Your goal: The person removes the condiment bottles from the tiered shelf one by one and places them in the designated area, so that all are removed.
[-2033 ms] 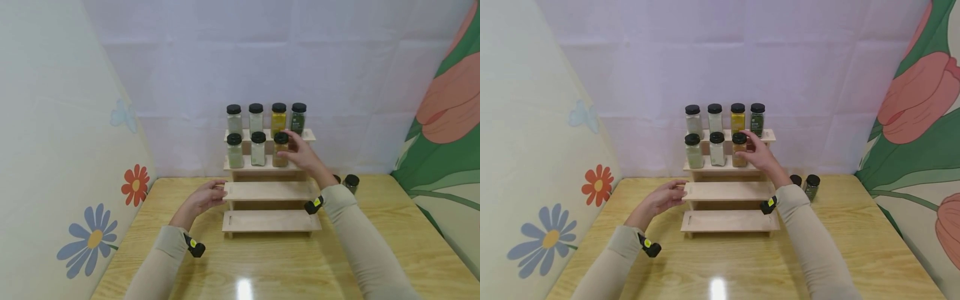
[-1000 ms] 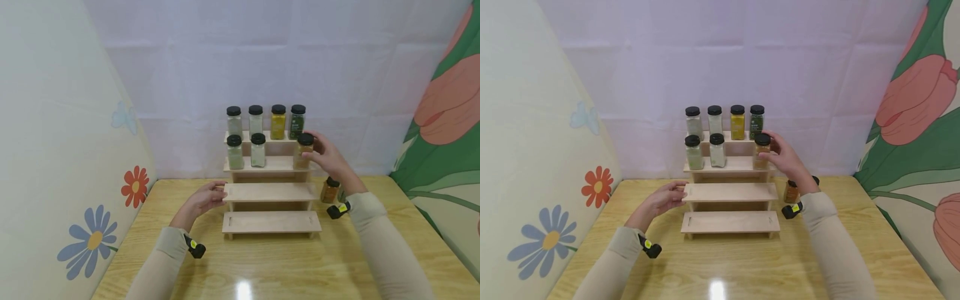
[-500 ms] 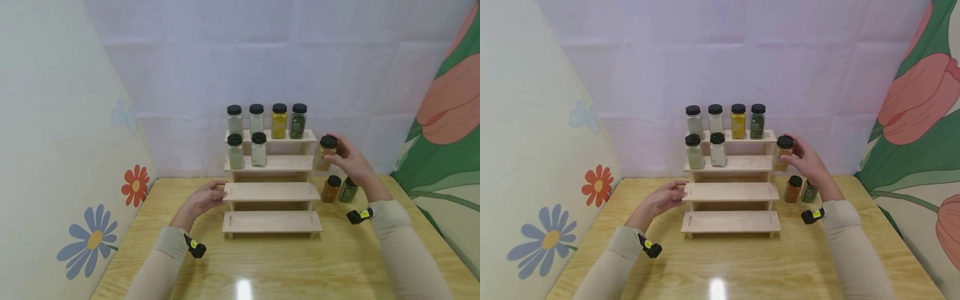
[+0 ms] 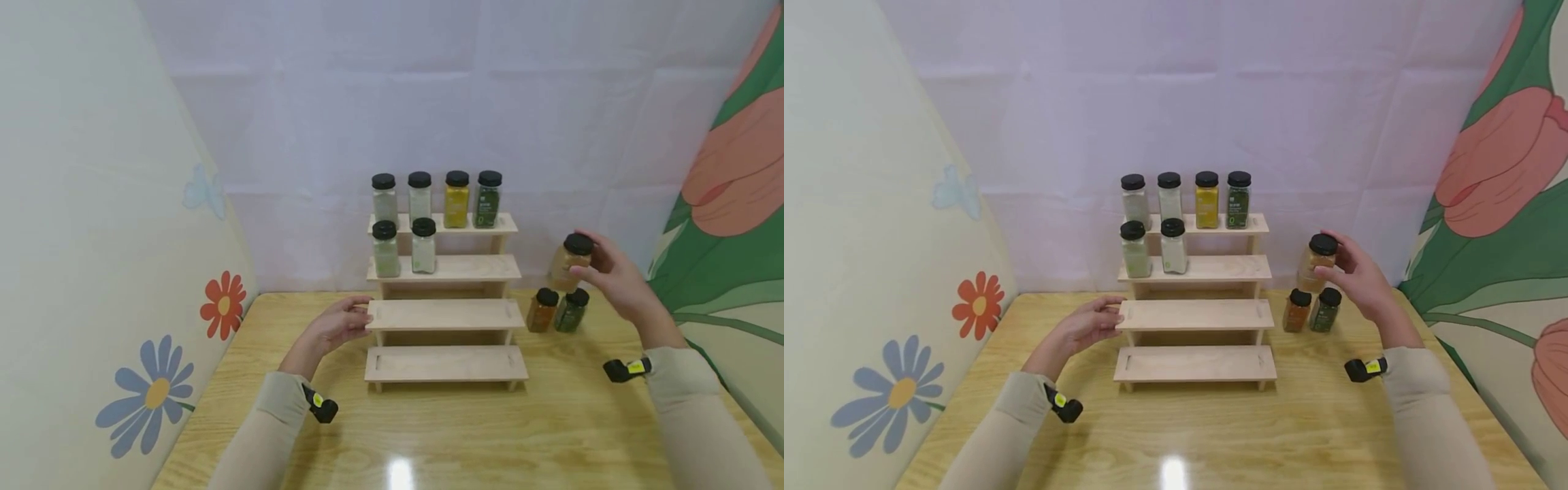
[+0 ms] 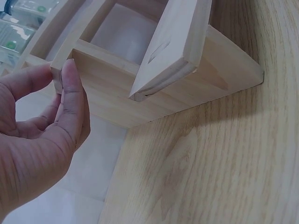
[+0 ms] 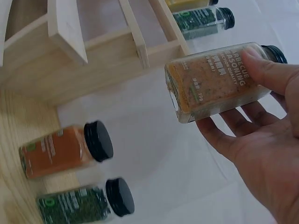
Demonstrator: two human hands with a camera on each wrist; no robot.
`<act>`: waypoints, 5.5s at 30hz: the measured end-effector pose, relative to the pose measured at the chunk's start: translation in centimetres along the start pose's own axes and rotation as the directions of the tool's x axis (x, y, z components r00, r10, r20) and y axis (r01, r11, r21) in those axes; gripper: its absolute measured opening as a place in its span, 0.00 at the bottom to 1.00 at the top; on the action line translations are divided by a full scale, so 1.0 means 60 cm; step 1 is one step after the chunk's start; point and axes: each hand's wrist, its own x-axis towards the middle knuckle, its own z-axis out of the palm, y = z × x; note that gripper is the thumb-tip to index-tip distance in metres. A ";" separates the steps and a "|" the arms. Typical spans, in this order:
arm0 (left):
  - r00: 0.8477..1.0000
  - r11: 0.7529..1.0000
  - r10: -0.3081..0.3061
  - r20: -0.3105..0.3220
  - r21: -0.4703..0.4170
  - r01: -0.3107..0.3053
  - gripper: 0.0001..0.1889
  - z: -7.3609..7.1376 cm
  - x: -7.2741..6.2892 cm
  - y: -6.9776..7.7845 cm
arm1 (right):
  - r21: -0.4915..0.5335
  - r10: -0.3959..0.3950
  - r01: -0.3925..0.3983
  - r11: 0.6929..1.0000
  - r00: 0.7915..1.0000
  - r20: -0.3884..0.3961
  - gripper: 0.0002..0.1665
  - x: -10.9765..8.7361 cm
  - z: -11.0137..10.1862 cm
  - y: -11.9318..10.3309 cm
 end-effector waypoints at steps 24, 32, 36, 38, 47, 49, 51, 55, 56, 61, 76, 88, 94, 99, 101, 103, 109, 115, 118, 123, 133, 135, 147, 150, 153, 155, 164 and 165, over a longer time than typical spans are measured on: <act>1.000 1.000 0.000 -0.008 -0.013 0.000 0.33 0.001 0.003 -0.005 | 0.098 0.031 -0.025 0.995 0.997 -0.067 0.42 -0.082 -0.084 0.092; 1.000 1.000 0.009 -0.002 -0.021 -0.009 0.33 -0.002 0.003 -0.006 | 0.055 0.091 -0.087 0.995 0.994 -0.065 0.41 -0.097 -0.093 0.123; 1.000 1.000 0.003 -0.004 -0.018 -0.003 0.34 -0.001 0.004 -0.006 | -0.019 0.134 -0.136 0.991 0.988 -0.080 0.41 -0.105 -0.094 0.140; 1.000 1.000 -0.001 -0.011 -0.017 0.001 0.34 -0.001 0.004 -0.006 | -0.037 0.155 -0.159 0.987 0.984 -0.090 0.42 -0.108 -0.093 0.150; 1.000 1.000 0.008 -0.005 -0.013 -0.008 0.33 -0.003 0.004 -0.006 | -0.122 0.253 -0.263 0.957 0.963 -0.096 0.44 -0.113 -0.084 0.186; 1.000 1.000 0.004 -0.007 -0.014 -0.004 0.33 -0.003 0.002 -0.007 | -0.084 0.234 -0.241 0.967 0.968 -0.086 0.42 -0.112 -0.083 0.193; 1.000 1.000 0.000 -0.011 -0.013 0.000 0.33 -0.003 0.001 -0.006 | -0.029 0.197 -0.200 0.979 0.977 -0.078 0.39 -0.110 -0.082 0.200; 1.000 1.000 -0.002 -0.018 -0.015 0.002 0.33 -0.002 -0.001 -0.004 | 0.054 0.106 -0.103 0.993 0.993 -0.058 0.35 -0.104 -0.080 0.216; 1.000 1.000 -0.002 -0.016 -0.015 0.001 0.33 -0.002 -0.001 -0.003 | 0.053 0.092 -0.089 0.995 0.994 -0.057 0.34 -0.103 -0.080 0.219; 1.000 1.000 0.000 0.003 -0.026 0.000 0.34 0.000 -0.003 -0.002 | 0.024 0.154 -0.153 0.988 0.986 -0.057 0.36 -0.103 -0.078 0.229; 1.000 1.000 0.003 0.011 -0.018 -0.003 0.33 0.002 -0.007 0.003 | 0.090 0.181 -0.179 0.980 0.983 -0.021 0.37 -0.108 -0.078 0.246; 1.000 1.000 0.009 0.010 -0.012 -0.009 0.34 0.001 -0.006 0.001 | -0.034 0.281 -0.281 0.959 0.960 -0.012 0.45 -0.095 -0.083 0.208; 1.000 1.000 0.002 -0.002 -0.008 -0.002 0.34 0.002 -0.004 0.000 | 0.294 0.132 -0.029 0.955 0.932 -0.337 0.25 -0.058 -0.065 0.149; 1.000 1.000 0.013 -0.026 -0.006 -0.013 0.33 0.006 -0.004 -0.002 | 0.269 0.002 0.084 0.960 0.953 -0.304 0.21 -0.020 -0.033 0.097; 0.999 1.000 0.023 -0.035 -0.003 -0.023 0.33 0.008 -0.005 -0.002 | 0.237 -0.027 0.092 0.967 0.963 -0.267 0.21 -0.008 -0.016 0.081; 0.998 0.999 0.035 -0.042 -0.008 -0.036 0.32 0.010 -0.004 -0.003 | 0.225 -0.042 0.096 0.969 0.972 -0.233 0.22 0.003 0.001 0.068; 0.996 0.998 0.053 -0.075 -0.029 -0.056 0.32 0.017 -0.003 -0.004 | 0.121 -0.011 0.033 0.992 0.985 -0.172 0.25 0.029 0.048 0.039; 0.991 0.998 0.052 -0.120 -0.033 -0.057 0.31 0.020 -0.003 -0.007 | 0.098 0.033 -0.020 0.995 0.991 -0.130 0.33 0.057 0.092 0.016; 0.992 0.998 0.047 -0.115 -0.029 -0.051 0.31 0.022 -0.004 -0.008 | 0.139 0.013 0.003 0.990 0.993 -0.120 0.32 0.068 0.111 0.008; 0.993 0.999 0.039 -0.112 -0.020 -0.042 0.31 0.023 -0.004 -0.009 | 0.173 -0.005 0.020 0.985 0.996 -0.087 0.32 0.088 0.140 -0.012; 0.992 0.999 0.045 -0.117 -0.007 -0.046 0.31 0.021 -0.006 -0.003 | 0.159 -0.001 0.007 0.987 0.999 -0.039 0.32 0.133 0.191 -0.042; 0.992 0.999 0.043 -0.116 -0.008 -0.045 0.31 0.020 -0.007 -0.002 | 0.163 0.003 0.001 0.987 1.000 -0.027 0.32 0.140 0.200 -0.046; 0.994 0.999 0.034 -0.100 -0.010 -0.035 0.32 0.018 -0.012 0.000 | 0.166 -0.002 -0.002 0.986 1.000 0.021 0.33 0.173 0.248 -0.061; 0.994 0.999 0.030 -0.105 -0.009 -0.031 0.32 0.020 -0.011 0.000 | 0.162 -0.016 0.010 0.987 0.999 0.034 0.33 0.182 0.259 -0.062; 0.994 1.000 0.028 -0.108 -0.010 -0.030 0.31 0.021 -0.011 0.001 | 0.170 -0.011 0.006 0.985 0.999 0.030 0.33 0.189 0.271 -0.063; 0.994 0.999 0.028 -0.106 -0.011 -0.030 0.31 0.021 -0.012 0.001 | 0.182 -0.005 -0.001 0.983 0.999 0.033 0.34 0.191 0.278 -0.064; 0.995 0.999 0.031 -0.093 -0.012 -0.033 0.31 0.022 -0.014 0.001 | 0.171 0.013 -0.022 0.985 0.999 0.052 0.36 0.205 0.299 -0.069; 0.995 0.999 0.031 -0.091 -0.012 -0.032 0.31 0.022 -0.015 0.001 | 0.169 0.021 -0.030 0.985 0.998 0.059 0.37 0.206 0.301 -0.070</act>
